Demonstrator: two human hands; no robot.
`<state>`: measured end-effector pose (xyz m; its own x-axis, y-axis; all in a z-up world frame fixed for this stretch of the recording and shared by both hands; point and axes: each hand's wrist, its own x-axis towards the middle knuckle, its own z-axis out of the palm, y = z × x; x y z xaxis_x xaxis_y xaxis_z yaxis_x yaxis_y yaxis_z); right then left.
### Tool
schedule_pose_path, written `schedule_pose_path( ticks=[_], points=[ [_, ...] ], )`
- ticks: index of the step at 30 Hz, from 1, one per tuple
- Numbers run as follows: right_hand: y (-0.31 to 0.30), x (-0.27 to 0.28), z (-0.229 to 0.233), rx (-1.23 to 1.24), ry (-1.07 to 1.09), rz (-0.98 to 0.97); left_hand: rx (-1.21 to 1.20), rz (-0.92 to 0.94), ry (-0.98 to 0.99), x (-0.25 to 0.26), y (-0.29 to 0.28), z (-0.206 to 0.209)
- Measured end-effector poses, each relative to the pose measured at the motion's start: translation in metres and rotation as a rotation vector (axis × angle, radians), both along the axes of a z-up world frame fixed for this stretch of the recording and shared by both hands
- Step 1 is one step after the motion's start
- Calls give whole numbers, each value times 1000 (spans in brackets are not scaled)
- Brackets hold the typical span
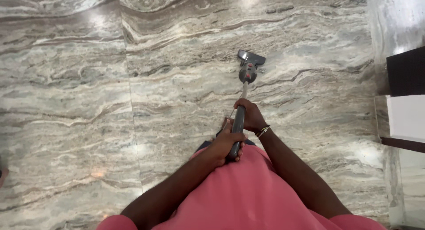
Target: The person vacuums the floor using a vacuum cleaner, moving through different areas including a main room and a smaller hallway or closet space.
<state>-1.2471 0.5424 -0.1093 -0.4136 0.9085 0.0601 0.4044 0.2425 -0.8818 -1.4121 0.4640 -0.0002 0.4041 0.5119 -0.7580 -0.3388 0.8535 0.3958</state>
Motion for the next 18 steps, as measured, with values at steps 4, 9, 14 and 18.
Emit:
schedule_pose_path(
  ticks=[4, 9, 14, 18],
  points=[
    [27, 3, 2, -15, -8, -12, -3, -29, 13, 2, 32, 11],
    [51, 0, 3, -80, -14, -64, -32, -62, -21, -3, 64, 7],
    [82, -12, 5, -6, 54, -106, -2, -124, -42, -17, 100, 1],
    [114, -34, 6, -67, 37, -209, 9, -210, -28, -43, 148, -2]
  ],
)
